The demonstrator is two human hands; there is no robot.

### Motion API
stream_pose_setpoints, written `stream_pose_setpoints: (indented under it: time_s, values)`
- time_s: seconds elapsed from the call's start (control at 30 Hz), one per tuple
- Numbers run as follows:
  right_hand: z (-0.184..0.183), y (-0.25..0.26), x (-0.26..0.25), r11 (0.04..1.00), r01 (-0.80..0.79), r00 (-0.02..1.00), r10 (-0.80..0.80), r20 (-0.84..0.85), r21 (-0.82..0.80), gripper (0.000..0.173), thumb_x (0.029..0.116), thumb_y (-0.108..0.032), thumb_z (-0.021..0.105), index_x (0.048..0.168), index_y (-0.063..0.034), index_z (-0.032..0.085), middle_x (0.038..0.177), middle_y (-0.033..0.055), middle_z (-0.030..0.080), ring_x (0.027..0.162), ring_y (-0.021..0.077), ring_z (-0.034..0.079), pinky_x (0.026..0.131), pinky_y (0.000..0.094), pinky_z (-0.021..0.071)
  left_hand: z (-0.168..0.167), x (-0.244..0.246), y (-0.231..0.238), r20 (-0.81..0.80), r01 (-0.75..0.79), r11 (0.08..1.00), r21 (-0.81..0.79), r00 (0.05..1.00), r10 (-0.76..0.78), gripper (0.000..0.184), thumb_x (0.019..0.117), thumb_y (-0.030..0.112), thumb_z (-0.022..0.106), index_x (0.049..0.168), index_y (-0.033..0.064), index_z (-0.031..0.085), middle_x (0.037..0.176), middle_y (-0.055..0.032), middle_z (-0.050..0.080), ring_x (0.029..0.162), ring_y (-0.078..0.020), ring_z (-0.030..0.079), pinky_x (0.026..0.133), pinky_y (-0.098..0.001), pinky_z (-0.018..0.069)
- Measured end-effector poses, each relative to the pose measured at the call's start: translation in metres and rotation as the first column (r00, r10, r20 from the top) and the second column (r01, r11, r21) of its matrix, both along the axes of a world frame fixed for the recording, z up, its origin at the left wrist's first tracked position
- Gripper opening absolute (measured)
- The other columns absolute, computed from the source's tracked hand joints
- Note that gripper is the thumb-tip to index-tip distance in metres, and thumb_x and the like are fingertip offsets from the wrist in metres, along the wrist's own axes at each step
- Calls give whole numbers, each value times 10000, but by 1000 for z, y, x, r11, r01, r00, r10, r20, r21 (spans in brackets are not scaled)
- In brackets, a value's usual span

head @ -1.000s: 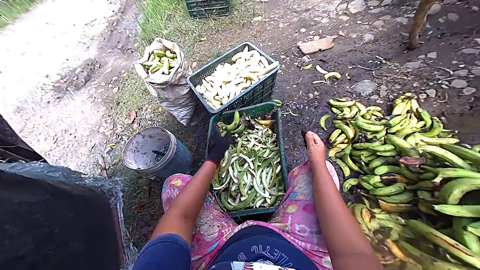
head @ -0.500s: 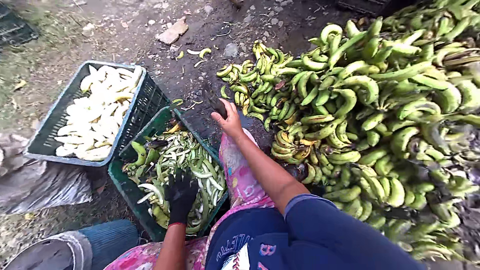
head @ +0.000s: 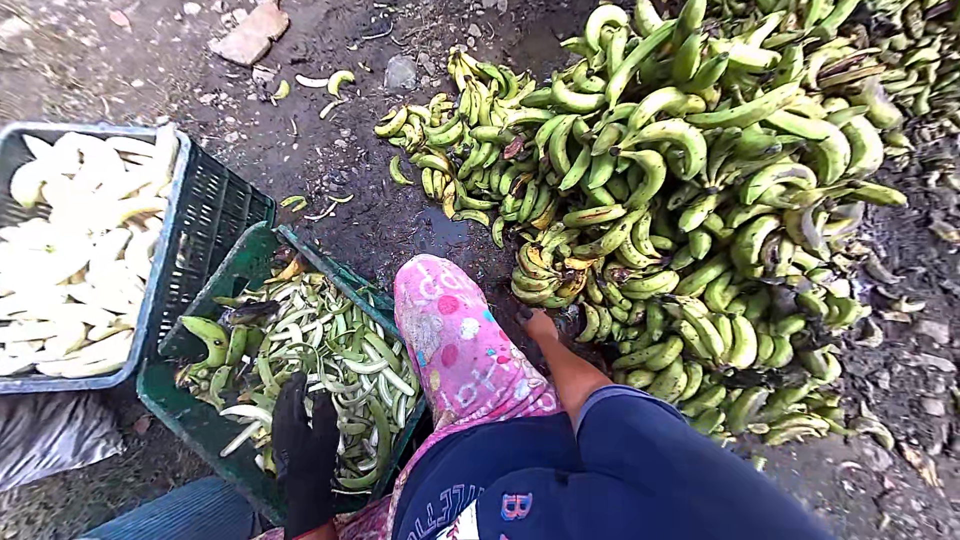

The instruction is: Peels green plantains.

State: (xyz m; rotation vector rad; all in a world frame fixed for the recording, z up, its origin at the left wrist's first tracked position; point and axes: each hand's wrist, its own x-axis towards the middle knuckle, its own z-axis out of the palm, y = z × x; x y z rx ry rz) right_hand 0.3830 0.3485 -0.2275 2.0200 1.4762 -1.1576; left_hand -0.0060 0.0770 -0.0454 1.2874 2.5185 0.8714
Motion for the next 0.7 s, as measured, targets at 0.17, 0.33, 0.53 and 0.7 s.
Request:
stream_pose_setpoints:
  time_s: [0.17, 0.33, 0.53, 0.7]
  values:
    - [9, -21, 29, 998, -30, 998, 32, 52, -53, 477, 1000, -346, 582, 1423, -127, 585, 1420, 179, 610, 1334, 358, 574, 1070, 627, 459, 13, -5, -31, 45, -240, 968, 72, 970, 237, 532, 1031, 260, 466, 1435, -84, 487, 1491, -285, 480, 1405, -308, 476, 1175, -377, 365]
    - [15, 37, 36, 700, 674, 738, -651, -178, 234, 418, 1013, -299, 619, 1328, -24, 631, 1315, 239, 648, 1284, 367, 595, 1079, 551, 464, 29, -2, -39, 272, -441, 884, 152, 879, 392, 525, 1042, 184, 478, 1476, -99, 397, 1505, -256, 454, 1375, -209, 479, 1142, -300, 387]
    - [-13, 65, 26, 350, 911, 412, -809, -419, 219, 560, 980, -225, 691, 1438, 34, 500, 1399, 282, 567, 1326, 381, 545, 1097, 541, 441, 18, -1, -44, 93, -371, 927, 56, 927, 365, 519, 1033, 228, 474, 1438, -95, 471, 1475, -298, 482, 1378, -291, 491, 1154, -352, 380]
    - [-28, 72, 23, 269, 955, 293, -797, -527, 123, 506, 959, -141, 693, 1406, 30, 529, 1382, 271, 575, 1292, 368, 559, 1059, 551, 463, 19, 4, -47, 66, -346, 938, 24, 937, 344, 541, 1036, 257, 455, 1444, -98, 467, 1485, -297, 476, 1397, -309, 472, 1171, -378, 359]
